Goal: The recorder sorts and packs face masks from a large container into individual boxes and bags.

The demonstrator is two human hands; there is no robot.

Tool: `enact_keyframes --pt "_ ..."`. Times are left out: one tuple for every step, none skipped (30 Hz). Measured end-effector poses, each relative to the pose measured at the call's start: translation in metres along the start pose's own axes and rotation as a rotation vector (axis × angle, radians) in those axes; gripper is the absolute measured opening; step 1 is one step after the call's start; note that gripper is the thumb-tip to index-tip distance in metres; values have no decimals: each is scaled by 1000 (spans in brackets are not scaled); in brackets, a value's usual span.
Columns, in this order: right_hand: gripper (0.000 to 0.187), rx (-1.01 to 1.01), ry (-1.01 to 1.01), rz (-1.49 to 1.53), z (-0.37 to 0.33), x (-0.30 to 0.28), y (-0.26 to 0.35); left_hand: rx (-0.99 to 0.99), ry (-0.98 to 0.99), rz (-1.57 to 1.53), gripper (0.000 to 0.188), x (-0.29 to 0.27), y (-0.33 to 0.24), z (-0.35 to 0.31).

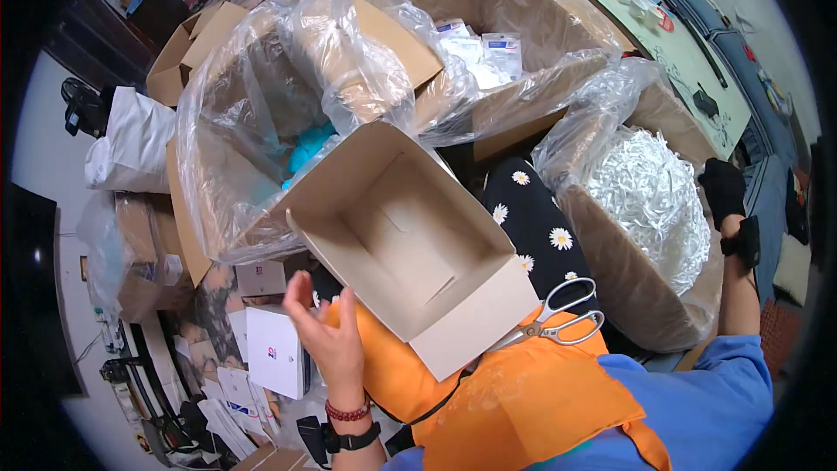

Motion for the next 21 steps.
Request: enact_keyframes --pt "32 4 31 -56 2 -8 14 -1 -6 4 67 -6 1 -12" --pt "37 48 -28 -108 1 -15 20 58 35 99 71 -6 -7 -26" --pt "37 50 -34 -108 4 -23 30 119 75 196 74 -6 -12 -35" --pt "39 -22 -29 -85 6 -31 44 437 111 298 83 -7 -24 -43" --pt "42 -92 -25 -62 8 -36 51 529 232 355 85 -3 -36 -53" --pt "35 -61 -80 38 8 -32 49 621 350 410 86 6 -53 -65" --pt "35 -60 -90 34 6 -14 31 624 343 403 86 18 -60 -73" --pt "31 -110 -136 51 3 2 4 627 491 415 87 35 -67 -82" --pt "28 -164 -184 66 3 4 -8 627 636 425 87 48 -66 -90" --pt "17 -198 -236 202 14 -28 41 622 613 446 87 56 -58 -95" --pt "13 -326 -229 154 24 -27 56 637 625 595 85 66 -43 -99" --pt "14 -305 -256 144 26 -49 72 668 655 712 83 75 -38 -99" --pt "14 -285 -284 135 27 -70 91 681 649 701 83 72 -38 -96" --pt "33 -149 -244 155 25 -67 93 674 545 606 80 59 -48 -86" --pt "34 -116 -119 206 34 -56 98 658 443 528 79 44 -57 -78" --pt "41 -146 -160 386 33 -56 107 672 349 496 76 28 -66 -66" --pt "49 -179 -206 559 33 -63 121 684 254 455 74 8 -76 -51" --pt "59 -225 -205 678 32 -75 141 652 191 354 70 -11 -85 -38" --pt "69 -272 -207 802 31 -89 163 621 128 258 66 -28 -96 -27" --pt "79 -352 -167 835 31 -104 188 484 158 114 58 -44 -106 -21" --pt "88 -430 -127 861 27 -124 210 346 191 -35 49 -56 -112 -16"
Point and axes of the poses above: each hand's wrist, its own z-axis towards the middle knuckle, its own x-axis out of the palm, y = z × x, the point moved 4 cm from there along z, towards the middle knuckle, and after that the axes turned 6 degrees about -y, right-handed, at the moved point
